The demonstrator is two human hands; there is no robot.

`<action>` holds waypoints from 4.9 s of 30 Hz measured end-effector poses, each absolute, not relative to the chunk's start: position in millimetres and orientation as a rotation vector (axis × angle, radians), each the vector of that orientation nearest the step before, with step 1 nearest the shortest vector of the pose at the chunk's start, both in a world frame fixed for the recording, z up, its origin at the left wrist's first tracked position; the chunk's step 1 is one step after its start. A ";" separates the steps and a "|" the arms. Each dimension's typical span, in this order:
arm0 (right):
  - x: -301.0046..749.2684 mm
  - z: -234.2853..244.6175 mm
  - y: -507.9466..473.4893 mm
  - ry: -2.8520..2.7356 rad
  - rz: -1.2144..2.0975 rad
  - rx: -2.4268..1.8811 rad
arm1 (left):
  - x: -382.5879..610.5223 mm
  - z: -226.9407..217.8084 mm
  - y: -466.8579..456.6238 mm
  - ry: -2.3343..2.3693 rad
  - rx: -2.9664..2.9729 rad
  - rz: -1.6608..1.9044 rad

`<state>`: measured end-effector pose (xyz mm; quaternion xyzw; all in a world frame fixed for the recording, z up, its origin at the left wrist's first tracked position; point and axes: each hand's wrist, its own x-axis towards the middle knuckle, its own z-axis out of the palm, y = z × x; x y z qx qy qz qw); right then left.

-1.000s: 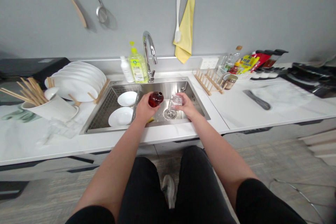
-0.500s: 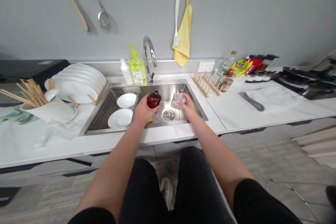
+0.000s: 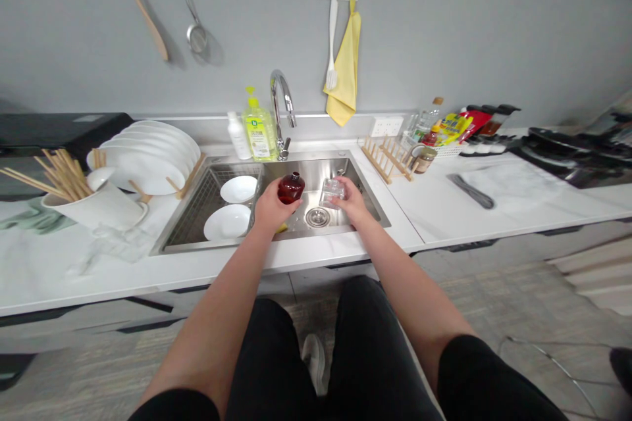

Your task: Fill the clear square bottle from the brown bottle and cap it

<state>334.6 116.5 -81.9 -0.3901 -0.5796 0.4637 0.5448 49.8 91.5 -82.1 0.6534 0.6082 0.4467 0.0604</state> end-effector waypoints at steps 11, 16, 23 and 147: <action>331.1 -92.7 123.5 -1.562 1.135 -0.953 | 49.8 -80.7 91.5 1.770 2.174 1.320; 332.9 -97.8 127.8 -1.671 1.008 -0.986 | 50.1 -80.1 94.0 1.727 2.308 1.275; 332.9 -101.4 130.8 -1.727 0.886 -1.089 | 54.8 -77.0 92.3 1.816 2.429 1.103; 336.9 -98.5 122.6 -1.672 0.891 -0.923 | -2.1 -108.3 -78.8 1.714 1.288 1.744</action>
